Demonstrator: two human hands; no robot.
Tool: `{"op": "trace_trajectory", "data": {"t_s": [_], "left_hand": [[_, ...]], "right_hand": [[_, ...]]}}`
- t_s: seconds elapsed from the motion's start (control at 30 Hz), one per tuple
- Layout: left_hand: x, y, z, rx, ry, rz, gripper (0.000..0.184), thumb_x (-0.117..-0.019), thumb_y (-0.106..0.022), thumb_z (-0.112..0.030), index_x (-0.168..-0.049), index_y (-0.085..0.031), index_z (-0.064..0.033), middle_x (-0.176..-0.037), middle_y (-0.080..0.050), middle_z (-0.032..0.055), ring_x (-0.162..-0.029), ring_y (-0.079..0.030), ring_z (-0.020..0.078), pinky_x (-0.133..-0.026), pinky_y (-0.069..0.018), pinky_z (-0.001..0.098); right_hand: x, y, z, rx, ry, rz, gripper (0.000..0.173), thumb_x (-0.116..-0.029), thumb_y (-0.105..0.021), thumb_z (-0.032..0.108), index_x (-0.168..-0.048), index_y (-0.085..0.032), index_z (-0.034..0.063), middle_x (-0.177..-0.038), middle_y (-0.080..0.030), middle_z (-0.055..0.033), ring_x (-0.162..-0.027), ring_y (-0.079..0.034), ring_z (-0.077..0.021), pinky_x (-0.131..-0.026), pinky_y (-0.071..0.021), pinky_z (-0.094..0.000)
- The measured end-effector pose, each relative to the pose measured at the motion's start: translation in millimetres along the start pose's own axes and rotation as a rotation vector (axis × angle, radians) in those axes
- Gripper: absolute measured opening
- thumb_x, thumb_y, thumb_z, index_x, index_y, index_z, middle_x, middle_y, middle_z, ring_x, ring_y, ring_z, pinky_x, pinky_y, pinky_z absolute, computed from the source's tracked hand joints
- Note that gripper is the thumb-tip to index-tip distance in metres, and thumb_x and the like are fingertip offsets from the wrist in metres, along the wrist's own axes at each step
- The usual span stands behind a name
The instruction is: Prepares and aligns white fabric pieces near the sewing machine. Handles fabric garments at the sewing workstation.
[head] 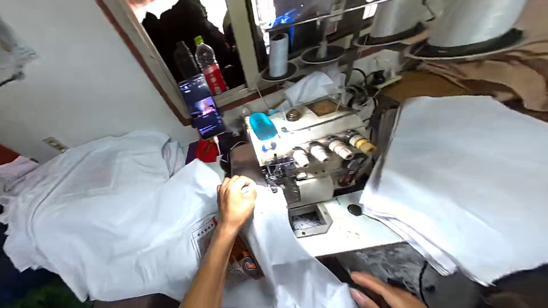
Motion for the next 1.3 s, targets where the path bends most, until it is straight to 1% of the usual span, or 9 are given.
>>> {"op": "trace_trajectory", "data": {"t_s": [0.1, 0.17, 0.3, 0.57, 0.67, 0.83, 1.03, 1.17, 1.3], "left_hand": [[2, 6, -1, -0.037, 0.03, -0.034, 0.003, -0.0829, -0.078, -0.019, -0.084, -0.077, -0.0173, -0.087, -0.071, -0.0017, -0.092, -0.065, 0.0199, -0.09, -0.0462, 0.0507], [2, 7, 1, -0.034, 0.07, -0.034, 0.003, -0.0821, -0.078, -0.018, -0.083, -0.076, -0.0181, -0.086, -0.071, -0.003, -0.091, -0.065, 0.0183, -0.089, -0.0457, 0.0497], [-14, 5, 2, -0.053, 0.116, -0.04, 0.002, -0.0836, -0.077, -0.016, -0.083, -0.075, -0.0161, -0.086, -0.071, -0.001, -0.09, -0.065, 0.0196, -0.087, -0.0457, 0.05], [-13, 21, -14, -0.128, 0.034, -0.206, 0.019, -0.0864, -0.076, -0.018, -0.102, -0.077, -0.0075, -0.106, -0.072, 0.014, -0.108, -0.064, 0.0368, -0.096, -0.0464, 0.0599], [45, 15, -72, -0.094, -0.193, -0.34, 0.024, -0.0894, -0.064, -0.016, -0.104, -0.075, -0.0019, -0.106, -0.074, 0.0142, -0.103, -0.069, 0.0297, -0.093, -0.0534, 0.0463], [108, -101, -174, 0.306, -0.506, 0.058, 0.013, -0.0911, -0.066, -0.013, -0.095, -0.078, -0.0095, -0.1, -0.074, 0.0061, -0.099, -0.07, 0.0204, -0.088, -0.0578, 0.0369], [118, -189, -261, 0.232, -0.766, 0.267, 0.015, -0.0886, -0.069, -0.009, -0.1, -0.078, -0.0056, -0.104, -0.074, 0.0107, -0.098, -0.071, 0.0285, -0.082, -0.0597, 0.0402], [114, -210, -273, 0.183, -0.841, 0.337, 0.002, -0.083, -0.073, -0.005, -0.082, -0.072, -0.0052, -0.085, -0.068, 0.0098, -0.084, -0.069, 0.0276, -0.071, -0.0592, 0.0378], [98, -214, -263, 0.32, -0.582, 0.648, 0.009, -0.0896, -0.072, -0.013, -0.085, -0.073, -0.005, -0.085, -0.067, 0.0068, -0.086, -0.065, 0.0212, -0.079, -0.0542, 0.0357]], "right_hand": [[-49, -19, 32, -0.156, 0.05, -0.089, 0.041, -0.1006, -0.065, 0.032, -0.125, -0.07, -0.0007, -0.125, -0.071, -0.0154, -0.117, -0.068, -0.0295, -0.104, -0.0523, -0.0477], [-82, -55, 31, -0.365, -0.095, 0.023, 0.042, -0.0957, -0.069, 0.041, -0.122, -0.072, 0.0086, -0.103, -0.076, -0.0016, -0.091, -0.072, -0.012, -0.083, -0.0602, -0.0342], [-112, -68, 41, -0.541, -0.091, -0.016, 0.022, -0.0923, -0.072, 0.038, -0.09, -0.077, 0.0163, -0.061, -0.059, 0.0109, -0.051, -0.048, 0.0, -0.049, -0.0407, -0.0219], [-80, -32, 25, -0.518, -0.107, -0.133, 0.019, -0.0978, -0.068, 0.025, -0.105, -0.076, 0.0094, -0.074, -0.069, 0.0058, -0.059, -0.059, -0.0017, -0.056, -0.0505, -0.0226], [-36, -7, -19, -0.703, -0.25, -0.352, 0.023, -0.1051, -0.055, 0.017, -0.106, -0.071, 0.0004, -0.081, -0.074, -0.0005, -0.06, -0.065, -0.0067, -0.055, -0.0556, -0.0239], [28, 35, -116, -1.1, -0.633, -1.029, 0.038, -0.1125, -0.033, 0.029, -0.121, -0.054, -0.0007, -0.096, -0.063, -0.0065, -0.07, -0.064, -0.0127, -0.06, -0.056, -0.0284], [21, 76, -118, -1.252, -0.458, -1.128, 0.051, -0.113, -0.02, 0.039, -0.104, -0.059, 0.0067, -0.085, -0.067, 0.0021, -0.074, -0.066, -0.0073, -0.064, -0.0558, -0.0247], [23, 76, -118, -1.298, -0.429, -1.093, 0.056, -0.1129, -0.015, 0.039, -0.101, -0.06, 0.0075, -0.086, -0.067, 0.0002, -0.071, -0.065, -0.0082, -0.062, -0.0555, -0.0232], [28, 77, -124, -1.214, -0.434, -1.085, 0.048, -0.1122, -0.022, 0.032, -0.107, -0.061, 0.0037, -0.093, -0.069, -0.0027, -0.073, -0.067, -0.0094, -0.064, -0.0576, -0.0245]]}}
Point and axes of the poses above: each hand's wrist, its own x-axis away from the middle knuckle, its own y-axis out of the back of the hand, z = x × y, the point moved 9 cm from there along -x, towards the middle knuckle
